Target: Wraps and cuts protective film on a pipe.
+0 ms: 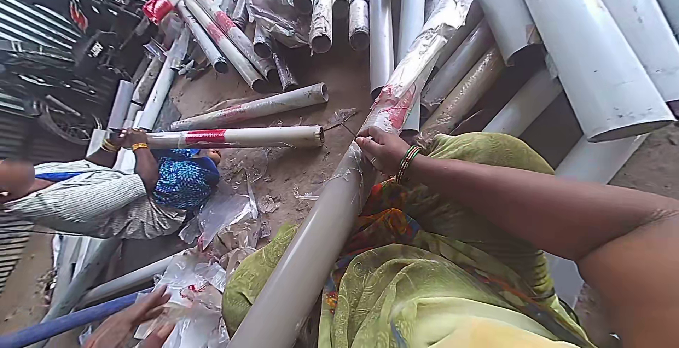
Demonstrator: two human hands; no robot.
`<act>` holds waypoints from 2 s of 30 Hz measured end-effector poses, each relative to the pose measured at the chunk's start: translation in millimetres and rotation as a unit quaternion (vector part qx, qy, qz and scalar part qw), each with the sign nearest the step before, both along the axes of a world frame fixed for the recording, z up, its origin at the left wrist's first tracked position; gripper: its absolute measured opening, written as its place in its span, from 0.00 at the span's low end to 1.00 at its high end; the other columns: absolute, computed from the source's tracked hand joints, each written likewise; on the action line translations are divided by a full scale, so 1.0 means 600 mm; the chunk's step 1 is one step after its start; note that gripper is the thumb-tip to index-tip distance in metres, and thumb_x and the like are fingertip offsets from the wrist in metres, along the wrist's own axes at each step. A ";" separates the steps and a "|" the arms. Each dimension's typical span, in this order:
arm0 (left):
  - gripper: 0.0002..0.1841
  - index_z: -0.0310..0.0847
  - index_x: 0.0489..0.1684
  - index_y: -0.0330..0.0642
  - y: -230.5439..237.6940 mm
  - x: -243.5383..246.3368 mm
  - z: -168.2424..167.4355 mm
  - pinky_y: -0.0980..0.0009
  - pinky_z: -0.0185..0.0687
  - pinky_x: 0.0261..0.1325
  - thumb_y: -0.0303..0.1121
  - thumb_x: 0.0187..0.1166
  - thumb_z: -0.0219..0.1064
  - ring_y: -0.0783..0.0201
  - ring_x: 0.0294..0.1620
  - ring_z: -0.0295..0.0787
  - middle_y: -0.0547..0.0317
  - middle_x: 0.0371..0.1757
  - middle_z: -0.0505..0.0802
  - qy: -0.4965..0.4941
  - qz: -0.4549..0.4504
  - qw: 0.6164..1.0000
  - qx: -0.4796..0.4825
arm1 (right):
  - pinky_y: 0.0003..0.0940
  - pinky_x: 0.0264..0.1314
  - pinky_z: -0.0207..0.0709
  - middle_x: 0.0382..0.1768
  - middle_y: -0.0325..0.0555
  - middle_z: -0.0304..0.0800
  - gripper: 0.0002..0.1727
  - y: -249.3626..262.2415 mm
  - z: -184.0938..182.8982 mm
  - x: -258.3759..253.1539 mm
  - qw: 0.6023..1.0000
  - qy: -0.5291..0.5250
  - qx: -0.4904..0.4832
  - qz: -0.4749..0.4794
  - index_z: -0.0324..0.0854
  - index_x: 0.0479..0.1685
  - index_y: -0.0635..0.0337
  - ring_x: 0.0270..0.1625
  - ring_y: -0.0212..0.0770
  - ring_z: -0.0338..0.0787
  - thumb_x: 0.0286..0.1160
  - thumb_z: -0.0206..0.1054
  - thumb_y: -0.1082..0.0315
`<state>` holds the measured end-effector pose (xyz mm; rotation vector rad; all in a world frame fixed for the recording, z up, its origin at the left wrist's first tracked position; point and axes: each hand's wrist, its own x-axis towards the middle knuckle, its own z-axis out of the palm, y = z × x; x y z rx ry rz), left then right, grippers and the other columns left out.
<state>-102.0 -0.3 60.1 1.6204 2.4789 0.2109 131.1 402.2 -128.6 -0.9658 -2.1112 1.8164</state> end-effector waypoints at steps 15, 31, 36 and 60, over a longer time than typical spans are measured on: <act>0.31 0.81 0.63 0.34 0.492 0.166 -0.195 0.42 0.74 0.70 0.54 0.77 0.73 0.41 0.68 0.82 0.38 0.68 0.84 -0.081 -0.032 0.966 -0.243 | 0.56 0.47 0.77 0.34 0.51 0.85 0.22 -0.003 -0.028 0.023 0.996 0.025 0.088 0.018 0.77 0.72 0.60 0.36 0.50 0.85 0.94 0.52 0.54; 0.14 0.82 0.43 0.29 0.479 0.094 -0.269 0.45 0.79 0.46 0.36 0.87 0.64 0.47 0.38 0.87 0.43 0.35 0.88 -0.119 -0.049 0.990 -0.064 | 0.42 0.37 0.76 0.27 0.41 0.83 0.20 0.001 -0.041 0.009 0.993 0.067 0.095 -0.008 0.80 0.66 0.59 0.28 0.37 0.81 0.92 0.54 0.56; 0.17 0.80 0.48 0.28 0.481 0.048 -0.304 0.37 0.80 0.45 0.39 0.88 0.62 0.39 0.37 0.90 0.37 0.34 0.90 -0.094 0.006 0.995 -0.039 | 0.33 0.32 0.76 0.24 0.36 0.80 0.19 0.002 -0.045 0.006 0.993 0.080 0.086 -0.013 0.79 0.66 0.59 0.23 0.30 0.78 0.91 0.53 0.56; 0.14 0.77 0.53 0.25 0.479 0.016 -0.256 0.69 0.85 0.53 0.17 0.86 0.44 0.67 0.44 0.88 0.50 0.47 0.88 -0.550 0.177 0.812 0.081 | 0.39 0.38 0.75 0.29 0.40 0.84 0.26 0.001 -0.043 0.006 0.989 0.032 0.137 -0.045 0.81 0.64 0.64 0.29 0.32 0.79 0.85 0.50 0.53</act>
